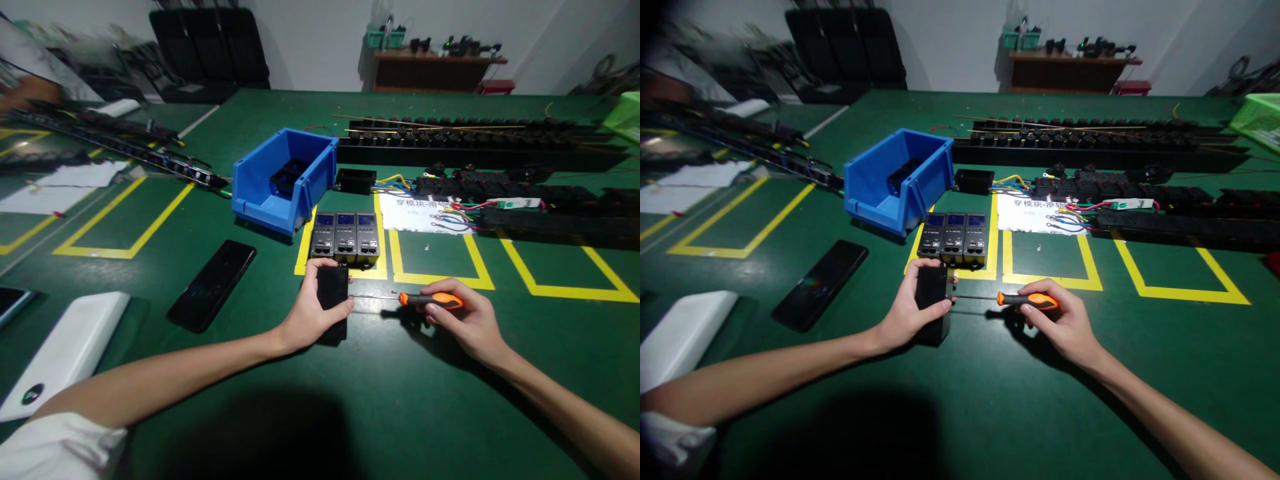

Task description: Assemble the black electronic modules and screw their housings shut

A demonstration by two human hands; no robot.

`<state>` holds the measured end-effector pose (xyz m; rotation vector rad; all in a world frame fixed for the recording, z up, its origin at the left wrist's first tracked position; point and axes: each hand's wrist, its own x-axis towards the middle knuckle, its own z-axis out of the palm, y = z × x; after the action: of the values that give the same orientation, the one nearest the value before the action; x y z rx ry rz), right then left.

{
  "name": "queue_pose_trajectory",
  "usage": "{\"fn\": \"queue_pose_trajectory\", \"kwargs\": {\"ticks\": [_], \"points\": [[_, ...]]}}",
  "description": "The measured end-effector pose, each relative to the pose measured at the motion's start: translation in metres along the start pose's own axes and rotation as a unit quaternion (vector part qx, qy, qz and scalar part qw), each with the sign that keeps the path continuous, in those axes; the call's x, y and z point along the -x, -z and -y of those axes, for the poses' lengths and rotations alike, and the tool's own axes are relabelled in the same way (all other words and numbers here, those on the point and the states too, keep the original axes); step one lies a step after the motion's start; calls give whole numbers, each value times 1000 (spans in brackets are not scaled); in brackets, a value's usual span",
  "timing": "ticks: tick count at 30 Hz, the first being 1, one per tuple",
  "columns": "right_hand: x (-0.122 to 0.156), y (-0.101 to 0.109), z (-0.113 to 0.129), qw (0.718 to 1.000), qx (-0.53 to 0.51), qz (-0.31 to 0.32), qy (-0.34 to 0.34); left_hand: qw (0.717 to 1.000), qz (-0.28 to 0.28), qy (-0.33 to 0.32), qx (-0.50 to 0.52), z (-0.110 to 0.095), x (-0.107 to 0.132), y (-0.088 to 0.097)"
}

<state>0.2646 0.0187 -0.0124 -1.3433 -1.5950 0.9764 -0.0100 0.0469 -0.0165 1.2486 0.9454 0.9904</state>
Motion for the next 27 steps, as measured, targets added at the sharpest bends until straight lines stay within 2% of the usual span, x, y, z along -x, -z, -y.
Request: {"fn": "queue_pose_trajectory", "kwargs": {"ticks": [10, 18, 27], "points": [[2, 1, -2, 1000, -7, 7, 5, 1000, -1, -13, -28, 0, 1, 0], [0, 0, 0, 997, 34, -16, 75, 985, -30, -118, -124, -1, -3, 1], [-1, -1, 0, 996, 37, -18, 77, 979, -21, -128, -156, 0, -3, 2]]}}
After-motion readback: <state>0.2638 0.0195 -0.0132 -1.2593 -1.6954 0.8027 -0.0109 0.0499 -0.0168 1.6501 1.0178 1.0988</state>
